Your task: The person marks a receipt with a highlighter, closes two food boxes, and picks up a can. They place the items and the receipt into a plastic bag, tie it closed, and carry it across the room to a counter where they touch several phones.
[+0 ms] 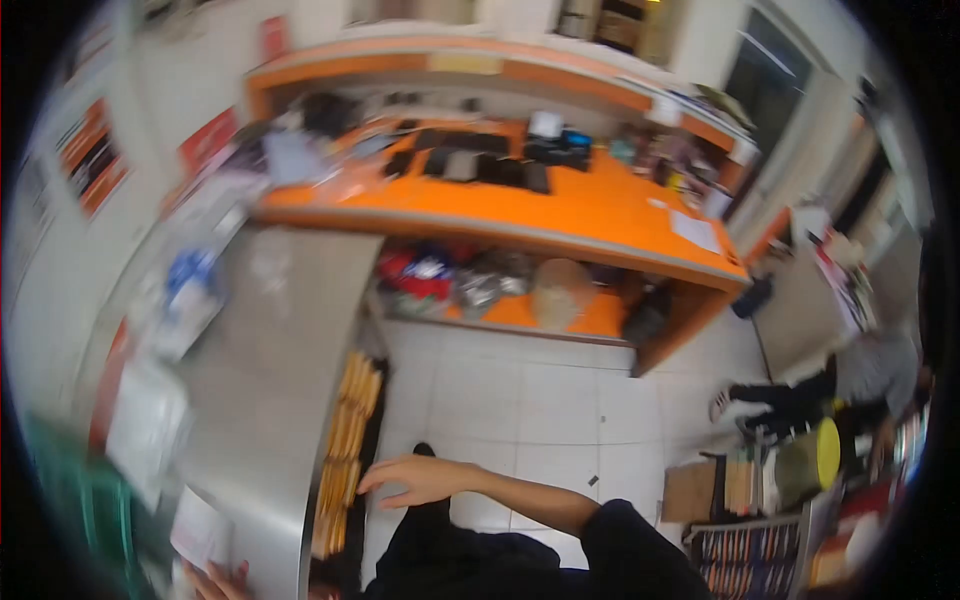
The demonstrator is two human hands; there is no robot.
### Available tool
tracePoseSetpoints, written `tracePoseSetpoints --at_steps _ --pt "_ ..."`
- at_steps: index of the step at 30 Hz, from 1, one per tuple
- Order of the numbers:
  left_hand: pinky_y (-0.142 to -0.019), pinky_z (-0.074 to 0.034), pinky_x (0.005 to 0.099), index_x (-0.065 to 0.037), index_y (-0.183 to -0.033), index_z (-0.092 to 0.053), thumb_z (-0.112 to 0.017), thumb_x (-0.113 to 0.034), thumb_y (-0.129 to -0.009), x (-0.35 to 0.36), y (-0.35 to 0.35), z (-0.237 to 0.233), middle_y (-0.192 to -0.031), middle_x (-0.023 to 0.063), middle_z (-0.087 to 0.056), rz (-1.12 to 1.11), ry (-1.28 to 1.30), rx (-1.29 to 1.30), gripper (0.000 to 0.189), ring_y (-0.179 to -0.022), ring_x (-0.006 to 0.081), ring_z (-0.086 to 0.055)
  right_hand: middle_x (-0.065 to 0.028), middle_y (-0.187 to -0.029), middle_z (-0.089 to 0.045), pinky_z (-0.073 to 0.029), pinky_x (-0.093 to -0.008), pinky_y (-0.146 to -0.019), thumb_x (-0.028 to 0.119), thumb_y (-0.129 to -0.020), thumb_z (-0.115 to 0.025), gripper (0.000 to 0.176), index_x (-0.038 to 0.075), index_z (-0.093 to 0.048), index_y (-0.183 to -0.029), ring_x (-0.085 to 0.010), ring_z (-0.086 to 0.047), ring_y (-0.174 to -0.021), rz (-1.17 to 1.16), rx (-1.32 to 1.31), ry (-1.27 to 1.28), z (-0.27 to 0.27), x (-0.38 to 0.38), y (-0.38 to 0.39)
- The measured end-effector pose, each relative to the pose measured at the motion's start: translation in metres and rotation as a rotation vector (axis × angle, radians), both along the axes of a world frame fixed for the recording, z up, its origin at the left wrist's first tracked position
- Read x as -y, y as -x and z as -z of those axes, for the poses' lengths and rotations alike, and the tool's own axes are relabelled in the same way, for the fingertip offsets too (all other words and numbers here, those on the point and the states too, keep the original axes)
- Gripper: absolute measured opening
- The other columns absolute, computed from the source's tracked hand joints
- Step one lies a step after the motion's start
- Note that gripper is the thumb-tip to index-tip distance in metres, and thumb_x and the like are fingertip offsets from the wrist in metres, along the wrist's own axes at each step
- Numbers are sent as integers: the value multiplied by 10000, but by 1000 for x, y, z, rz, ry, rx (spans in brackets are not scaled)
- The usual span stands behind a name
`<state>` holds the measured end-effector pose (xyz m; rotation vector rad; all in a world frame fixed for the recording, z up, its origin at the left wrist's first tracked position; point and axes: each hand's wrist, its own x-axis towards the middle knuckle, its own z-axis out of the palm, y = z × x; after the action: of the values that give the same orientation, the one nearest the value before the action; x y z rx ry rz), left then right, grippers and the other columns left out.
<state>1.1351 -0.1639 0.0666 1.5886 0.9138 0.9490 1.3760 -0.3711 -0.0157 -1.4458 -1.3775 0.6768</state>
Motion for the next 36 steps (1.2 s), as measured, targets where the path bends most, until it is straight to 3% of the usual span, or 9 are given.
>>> tracePoseSetpoints --at_steps 12,20,22,26,28,31,33,34,36 --pt "-765 -494 381 -14 -1313 -163 -448 -186 -871 26 -327 18 -1269 247 -262 560 78 -39 553 -1034 315 -453 -132 -995 -539 -422 -314 -787 140 -743 -588 382 -3 -471 -1078 -229 -526 -892 331 156 219 -6 109 -298" --pt "-793 -463 356 -54 -1318 -175 -427 -150 -883 100 -486 4 -1285 175 -288 830 98 -150 512 -1066 282 -423 -142 -1124 -478 -415 -338 -824 178 -698 -641 544 18 -417 -1168 -251 -484 -988 1159 636 372 -38 372 -503" --pt "-755 -477 342 -60 -1319 -175 -418 -138 -886 128 -511 -1 -1280 182 -297 864 148 -117 503 -1063 280 -430 -116 -1070 -491 -444 -295 -743 169 -700 -642 543 17 -402 -1164 -210 -514 -933 1485 563 250 -47 435 -554" --pt "-770 -475 338 -57 -1320 -170 -419 -134 -884 152 -541 16 -1290 179 -286 810 151 -109 507 -1068 284 -429 -170 -1151 -441 -387 -344 -837 239 -700 -629 609 -36 -371 -1178 -232 -454 -1038 1772 -67 -260 -106 522 -626" --pt "-782 -472 337 -53 -1320 -167 -423 -135 -883 163 -553 14 -1300 179 -268 777 115 -103 514 -1074 285 -425 -179 -1166 -415 -343 -351 -893 242 -722 -613 617 -51 -339 -1191 -257 -423 -1075 2032 357 -178 -90 593 -694" --pt "-772 -479 332 -48 -1313 -175 -416 -116 -878 190 -563 -6 -1272 172 -296 755 138 -50 502 -1056 268 -444 -103 -992 -522 -394 -296 -753 197 -739 -613 405 1 -491 -1071 -159 -477 -823 1990 675 -636 -99 633 -747" --pt "-737 -498 329 -45 -1298 -196 -390 -73 -872 202 -571 -7 -1195 155 -394 733 216 23 469 -1002 237 -494 -108 -896 -577 -409 -272 -698 233 -745 -587 321 1 -579 -967 -138 -505 -774 2111 494 -180 -102 662 -766" --pt "-720 -508 328 -44 -1290 -206 -377 -52 -869 203 -571 -9 -1157 147 -443 698 247 72 454 -975 222 -519 -101 -919 -574 -414 -270 -700 265 -747 -578 341 34 -579 -998 -145 -512 -788 1857 95 -580 -92 646 -767" --pt "-696 -518 337 -46 -1292 -203 -362 -10 -859 204 -569 -21 -1152 137 -450 660 291 73 463 -975 218 -524 -91 -971 -561 -424 -303 -733 243 -764 -556 356 54 -544 -1066 -188 -530 -826 1684 54 -585 -90 612 -753"
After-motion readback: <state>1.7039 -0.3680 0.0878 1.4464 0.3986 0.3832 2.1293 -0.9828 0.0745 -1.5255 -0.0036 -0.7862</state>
